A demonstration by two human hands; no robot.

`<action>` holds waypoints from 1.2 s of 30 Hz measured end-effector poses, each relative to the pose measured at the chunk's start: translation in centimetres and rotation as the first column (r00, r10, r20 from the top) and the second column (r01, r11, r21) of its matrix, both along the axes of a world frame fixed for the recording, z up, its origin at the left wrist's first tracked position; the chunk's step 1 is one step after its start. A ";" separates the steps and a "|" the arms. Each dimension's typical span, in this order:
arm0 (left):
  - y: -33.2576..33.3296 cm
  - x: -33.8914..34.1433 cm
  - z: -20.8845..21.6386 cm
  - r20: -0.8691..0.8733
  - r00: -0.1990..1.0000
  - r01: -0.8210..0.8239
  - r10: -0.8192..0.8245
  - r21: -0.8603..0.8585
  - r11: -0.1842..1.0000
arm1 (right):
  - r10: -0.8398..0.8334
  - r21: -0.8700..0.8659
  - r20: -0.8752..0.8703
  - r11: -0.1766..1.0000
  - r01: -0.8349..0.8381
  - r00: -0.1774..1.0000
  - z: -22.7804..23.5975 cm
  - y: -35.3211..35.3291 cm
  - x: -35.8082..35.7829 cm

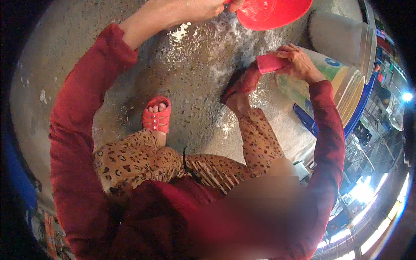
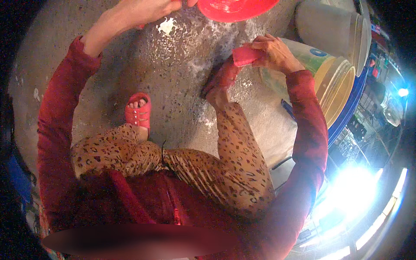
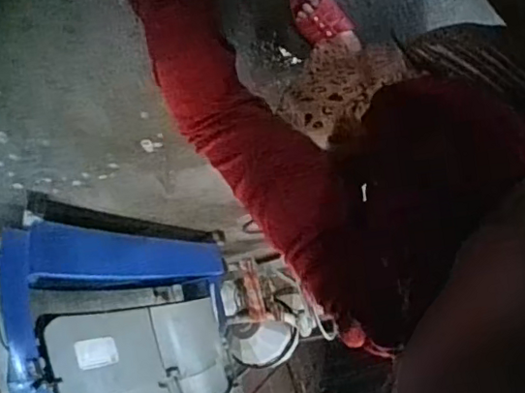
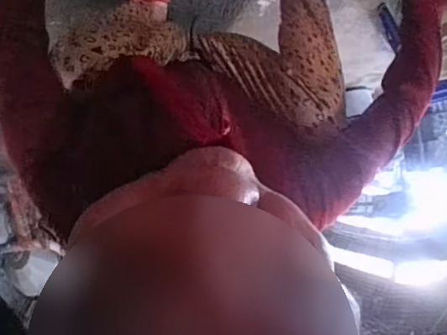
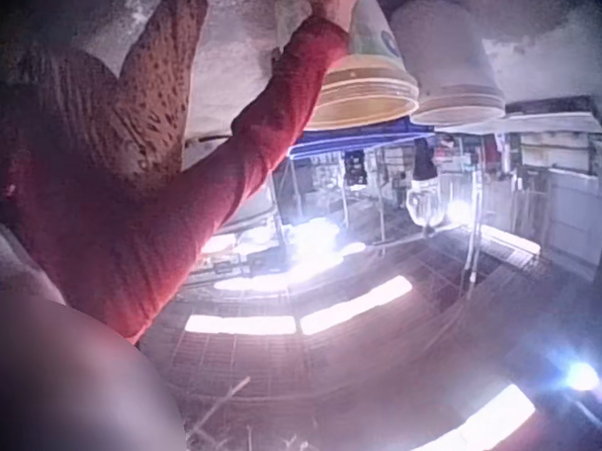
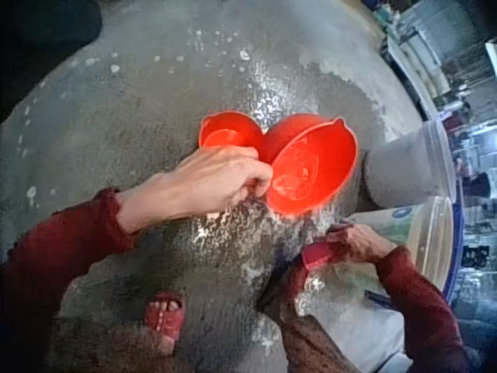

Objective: The person scoops water from a bucket with a red scoop and pours it over their feet. They remove a sandal and scrub the bare foot with a pink sponge, repeatedly rinsing and scrubbing the foot and sandal on the floor.

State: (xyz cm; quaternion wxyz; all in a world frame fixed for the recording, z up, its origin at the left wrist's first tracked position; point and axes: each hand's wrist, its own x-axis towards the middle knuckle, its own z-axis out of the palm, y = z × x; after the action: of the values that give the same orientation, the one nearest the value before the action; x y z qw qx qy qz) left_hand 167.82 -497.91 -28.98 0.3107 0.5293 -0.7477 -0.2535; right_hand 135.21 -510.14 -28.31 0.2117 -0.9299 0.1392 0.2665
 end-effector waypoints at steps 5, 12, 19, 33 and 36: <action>-0.9 -0.6 0.6 -0.092 0.995 -0.048 0.045 -0.032 0.998 | 0.288 0.001 0.091 0.957 -0.290 0.953 -8.5 9.4 -2.0; -1.5 -0.7 -0.4 -0.108 0.990 -0.078 0.089 0.100 0.992 | 0.143 0.252 0.036 0.957 -0.147 0.989 -10.1 5.4 -1.0; -1.1 -0.5 1.3 -0.098 0.992 -0.076 0.080 0.045 0.996 | 0.183 0.193 -0.043 0.966 -0.171 0.982 -9.4 8.7 0.8; -1.4 -0.6 2.6 -0.120 0.991 -0.060 0.054 -0.047 0.997 | 0.040 0.175 0.033 0.984 -0.045 0.999 -16.5 14.2 -4.9; -1.6 -0.5 2.9 -0.080 0.996 -0.047 0.043 -0.047 0.998 | 0.155 0.095 -0.028 0.984 -0.151 0.988 -12.3 11.6 -2.4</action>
State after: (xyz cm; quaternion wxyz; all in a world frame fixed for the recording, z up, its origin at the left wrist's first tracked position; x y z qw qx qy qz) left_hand 167.34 -499.49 -26.13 0.3585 0.5279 -0.7286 -0.2488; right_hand 132.82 -498.58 -40.59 0.2311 -0.9222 0.0585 0.3046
